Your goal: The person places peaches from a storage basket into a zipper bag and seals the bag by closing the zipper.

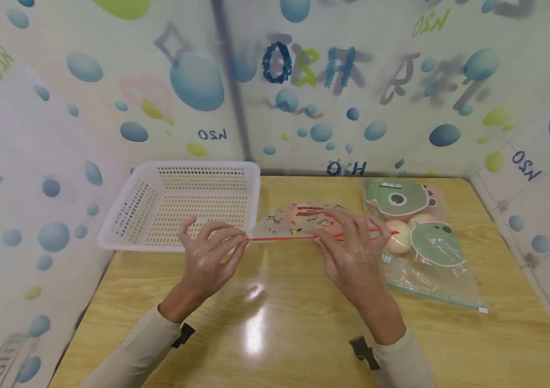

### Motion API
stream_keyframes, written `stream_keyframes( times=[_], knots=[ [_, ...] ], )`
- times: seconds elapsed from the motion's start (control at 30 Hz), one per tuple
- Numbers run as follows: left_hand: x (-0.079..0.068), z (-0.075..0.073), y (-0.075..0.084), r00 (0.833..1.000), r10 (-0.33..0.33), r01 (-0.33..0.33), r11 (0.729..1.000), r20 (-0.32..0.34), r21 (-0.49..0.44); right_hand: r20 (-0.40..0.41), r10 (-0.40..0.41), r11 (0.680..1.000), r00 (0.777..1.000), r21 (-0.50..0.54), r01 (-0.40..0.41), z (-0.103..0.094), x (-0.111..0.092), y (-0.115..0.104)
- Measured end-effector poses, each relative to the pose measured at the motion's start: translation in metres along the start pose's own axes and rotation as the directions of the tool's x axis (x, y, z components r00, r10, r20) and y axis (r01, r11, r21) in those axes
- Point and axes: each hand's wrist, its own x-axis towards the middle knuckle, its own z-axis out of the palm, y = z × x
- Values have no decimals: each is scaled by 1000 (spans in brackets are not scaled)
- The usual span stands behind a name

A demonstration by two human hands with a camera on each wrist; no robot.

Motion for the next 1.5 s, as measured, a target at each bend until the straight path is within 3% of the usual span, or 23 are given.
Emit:
stream_keyframes(
  times=[1.1, 1.5],
  knots=[
    [-3, -3, -2, 1000, 4, -5, 1000, -25, -4, 9, 72, 996, 997, -62, -71, -14, -14, 12],
    [-4, -2, -2, 999, -6, 6, 1000, -35, 2, -36, 37, 997, 999, -63, -40, -18, -15, 21]
  ],
)
